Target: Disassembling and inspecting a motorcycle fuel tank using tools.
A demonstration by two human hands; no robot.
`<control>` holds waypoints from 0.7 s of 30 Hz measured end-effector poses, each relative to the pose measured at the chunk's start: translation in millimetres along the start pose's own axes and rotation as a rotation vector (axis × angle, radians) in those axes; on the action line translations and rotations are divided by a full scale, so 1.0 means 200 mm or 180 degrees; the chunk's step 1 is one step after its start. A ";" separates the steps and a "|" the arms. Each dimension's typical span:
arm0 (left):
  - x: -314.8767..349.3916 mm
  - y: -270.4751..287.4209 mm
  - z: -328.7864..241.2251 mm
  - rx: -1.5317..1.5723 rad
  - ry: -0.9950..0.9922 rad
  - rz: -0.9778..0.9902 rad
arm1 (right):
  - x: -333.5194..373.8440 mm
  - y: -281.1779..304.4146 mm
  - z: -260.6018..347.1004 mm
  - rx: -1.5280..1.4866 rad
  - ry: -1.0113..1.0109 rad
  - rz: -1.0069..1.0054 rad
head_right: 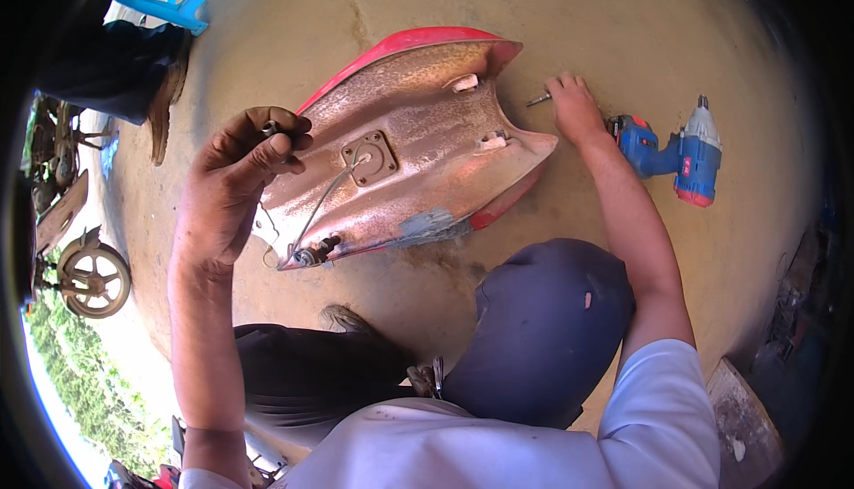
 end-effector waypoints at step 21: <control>0.17 0.03 -0.11 0.0722 -0.0374 -0.0336 | 0.46 1.67 1.49 -0.3003 0.1077 -0.0182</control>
Point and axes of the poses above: each hand's wrist, its own x-axis away from the middle knuckle, its own y-axis out of the back of the hand, z = x × y, the point moved 9 cm from there along -x, towards the middle knuckle, and after that the axes turned 8 degrees about -y, right-handed, at the moved point
